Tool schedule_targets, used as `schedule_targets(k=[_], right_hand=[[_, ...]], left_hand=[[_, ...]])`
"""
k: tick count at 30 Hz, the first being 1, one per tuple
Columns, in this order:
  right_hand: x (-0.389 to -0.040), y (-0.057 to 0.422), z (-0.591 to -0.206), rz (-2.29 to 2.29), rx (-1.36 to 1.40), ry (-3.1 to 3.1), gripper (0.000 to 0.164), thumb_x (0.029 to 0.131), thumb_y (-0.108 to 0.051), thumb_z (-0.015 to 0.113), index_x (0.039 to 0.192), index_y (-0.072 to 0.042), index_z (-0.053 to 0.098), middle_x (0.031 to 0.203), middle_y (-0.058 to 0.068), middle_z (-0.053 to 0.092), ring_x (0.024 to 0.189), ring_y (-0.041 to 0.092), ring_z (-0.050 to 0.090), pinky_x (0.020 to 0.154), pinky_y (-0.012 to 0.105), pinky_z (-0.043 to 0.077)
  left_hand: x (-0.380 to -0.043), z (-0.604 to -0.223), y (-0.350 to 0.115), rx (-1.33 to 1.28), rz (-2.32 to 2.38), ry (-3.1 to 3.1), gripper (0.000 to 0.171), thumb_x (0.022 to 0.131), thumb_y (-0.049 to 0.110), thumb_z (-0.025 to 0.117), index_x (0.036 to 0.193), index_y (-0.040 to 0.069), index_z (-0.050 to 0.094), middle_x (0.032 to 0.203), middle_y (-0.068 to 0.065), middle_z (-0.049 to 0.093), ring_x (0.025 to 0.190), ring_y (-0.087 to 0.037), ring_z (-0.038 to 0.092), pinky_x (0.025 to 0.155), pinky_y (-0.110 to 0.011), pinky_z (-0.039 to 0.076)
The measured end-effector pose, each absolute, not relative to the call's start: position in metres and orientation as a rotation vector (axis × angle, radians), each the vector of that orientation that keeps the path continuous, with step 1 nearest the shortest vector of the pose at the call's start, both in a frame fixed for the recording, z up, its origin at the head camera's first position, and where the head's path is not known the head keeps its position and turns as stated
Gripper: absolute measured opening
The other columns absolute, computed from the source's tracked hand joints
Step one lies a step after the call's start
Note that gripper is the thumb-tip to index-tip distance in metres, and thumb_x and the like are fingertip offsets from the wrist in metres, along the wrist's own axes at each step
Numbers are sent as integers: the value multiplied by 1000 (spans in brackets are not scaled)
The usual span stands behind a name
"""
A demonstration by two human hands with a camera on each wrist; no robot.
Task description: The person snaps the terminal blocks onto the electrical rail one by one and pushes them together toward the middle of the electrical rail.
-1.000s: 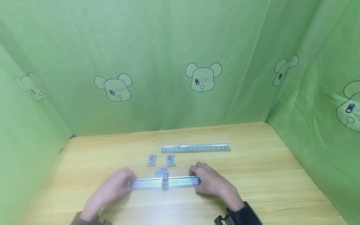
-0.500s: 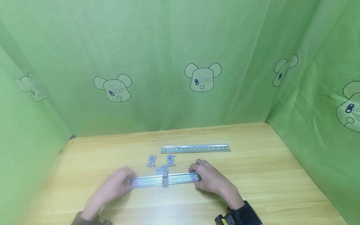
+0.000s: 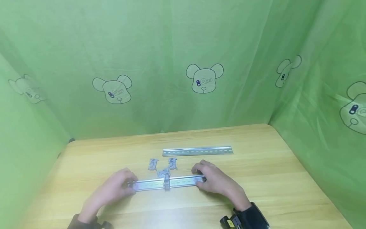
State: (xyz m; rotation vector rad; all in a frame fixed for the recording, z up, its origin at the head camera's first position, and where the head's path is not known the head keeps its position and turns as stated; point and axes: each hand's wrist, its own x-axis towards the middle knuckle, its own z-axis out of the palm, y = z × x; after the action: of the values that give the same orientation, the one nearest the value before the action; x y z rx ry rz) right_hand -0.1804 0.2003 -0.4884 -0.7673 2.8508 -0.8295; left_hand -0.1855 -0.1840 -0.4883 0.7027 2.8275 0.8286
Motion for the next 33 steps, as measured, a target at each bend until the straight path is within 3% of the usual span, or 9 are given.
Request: schedule_targets(k=[6,11,17,22,33], right_hand=[[-196,221,-486,-870,-716,2975,50,86,-6,77,133,-2,61,128,15,63,118,38,60,103,57,47],[-212,245,-483,-831,-642,3063,56,85,-2,74,137,-1,57,134,22,56,125,47,52,105,65,41],[-233,270,-487,-720,-607,3113,61,77,5,73,136,2,56,130,27,54,118,48,53,97,66,47],[-247,279,-495,-654,-596,3105,66,72,7,71,136,2,57,128,29,53,115,50,53,93,66,49],[-257,279,-502,-630,-519,3073,55,70,8,69,123,-5,66,122,23,56,113,47,53,91,66,49]], left_hand=[[-212,-469,-165,684,833,2847,32,86,7,77,116,-2,70,110,-16,68,103,-33,66,94,-47,54],[-244,-460,-129,803,804,2811,37,91,8,73,125,-4,65,121,-21,65,112,-38,63,99,-47,52],[-281,-460,-97,917,748,2755,44,92,11,73,132,-2,61,132,-20,61,120,-36,60,105,-46,48],[-303,-460,-80,902,673,2705,50,89,12,78,134,0,61,133,-19,61,117,-32,58,106,-47,46],[-321,-475,-64,895,566,2672,45,84,12,83,125,4,68,129,-13,64,115,-27,60,102,-41,49]])
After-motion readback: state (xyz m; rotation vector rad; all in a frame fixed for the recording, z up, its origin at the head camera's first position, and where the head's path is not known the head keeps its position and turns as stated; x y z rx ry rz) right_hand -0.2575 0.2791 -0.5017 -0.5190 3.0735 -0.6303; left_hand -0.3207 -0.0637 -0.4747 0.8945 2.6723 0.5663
